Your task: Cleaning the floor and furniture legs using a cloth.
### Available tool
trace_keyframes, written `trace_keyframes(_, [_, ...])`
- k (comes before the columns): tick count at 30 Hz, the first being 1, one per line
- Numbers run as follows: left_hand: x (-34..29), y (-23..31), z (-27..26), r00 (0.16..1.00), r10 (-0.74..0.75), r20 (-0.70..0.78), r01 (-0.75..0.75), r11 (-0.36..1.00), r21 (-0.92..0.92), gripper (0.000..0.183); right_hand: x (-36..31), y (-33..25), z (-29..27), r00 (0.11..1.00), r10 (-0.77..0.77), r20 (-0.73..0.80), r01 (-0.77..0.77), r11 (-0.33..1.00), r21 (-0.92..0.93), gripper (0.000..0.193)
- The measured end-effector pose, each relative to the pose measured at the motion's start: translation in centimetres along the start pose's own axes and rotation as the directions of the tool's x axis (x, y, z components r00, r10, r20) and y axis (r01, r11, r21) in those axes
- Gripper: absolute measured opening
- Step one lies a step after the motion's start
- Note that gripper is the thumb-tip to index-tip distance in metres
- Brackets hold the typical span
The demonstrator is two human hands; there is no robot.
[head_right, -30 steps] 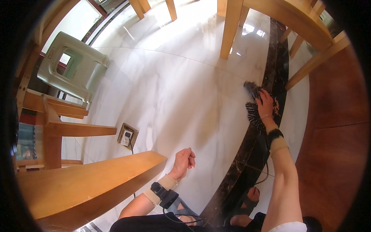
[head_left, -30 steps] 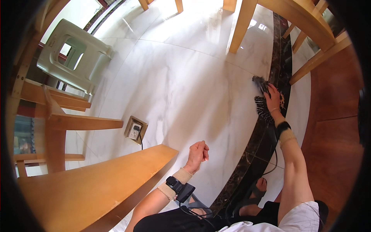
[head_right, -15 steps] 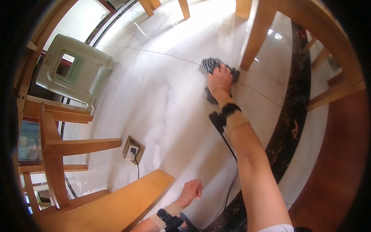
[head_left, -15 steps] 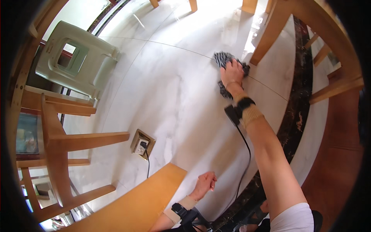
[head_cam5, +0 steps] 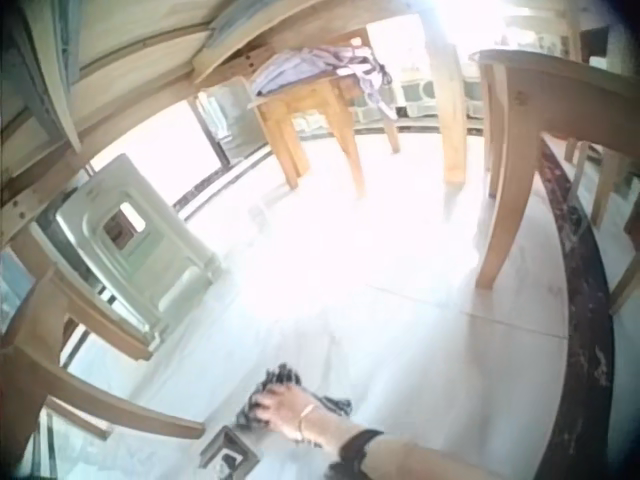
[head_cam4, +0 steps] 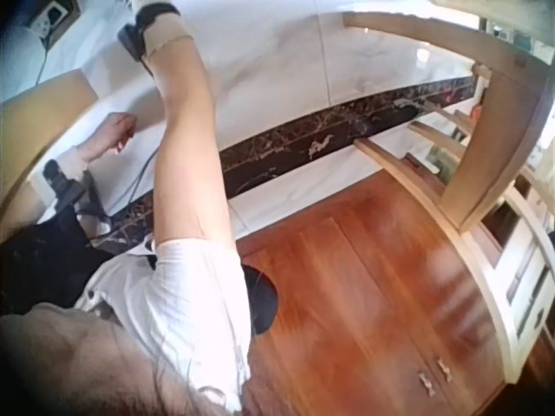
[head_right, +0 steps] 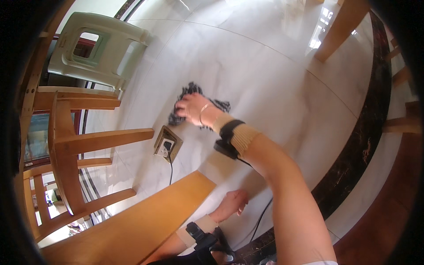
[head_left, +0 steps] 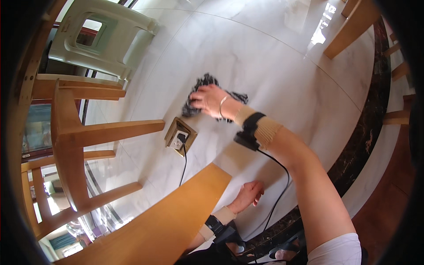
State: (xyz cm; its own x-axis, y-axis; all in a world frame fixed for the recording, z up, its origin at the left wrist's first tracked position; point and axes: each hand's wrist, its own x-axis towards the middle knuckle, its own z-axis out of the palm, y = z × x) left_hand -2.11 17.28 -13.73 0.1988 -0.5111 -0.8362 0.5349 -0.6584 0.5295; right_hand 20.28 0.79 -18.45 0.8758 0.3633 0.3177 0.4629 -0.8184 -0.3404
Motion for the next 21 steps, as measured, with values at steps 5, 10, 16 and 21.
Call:
trace_keyframes(5, [-0.4, -0.5, -0.1, 1.0, 0.022, -0.008, -0.022, 1.0, 0.014, 0.031, -10.9, -7.4, -2.3, 0.969, -0.167, 0.18, 0.158, 0.985, 0.064, 0.033])
trace_keyframes(10, [0.7, -1.8, 0.0, 0.993, 0.082, 0.09, -0.085, 0.996, 0.027, 0.032, -25.8, -12.4, -5.9, 0.986, 0.021, 0.166, -0.058, 0.974, 0.219, 0.032])
trace_keyframes(16, [-1.1, -2.8, 0.5, 0.974, 0.014, 0.225, -0.045, 0.99, 0.131, 0.035, -25.8, -5.9, -12.2, 0.956, 0.282, -0.083, -0.27, 0.954, 0.133, 0.027])
trace_keyframes(21, [-2.6, -1.5, -2.1, 0.99, -0.011, 0.141, 0.007, 1.0, 0.029, 0.034, -25.5, 0.3, -11.3, 0.639, 0.641, -0.425, -0.765, 0.584, -0.271, 0.027])
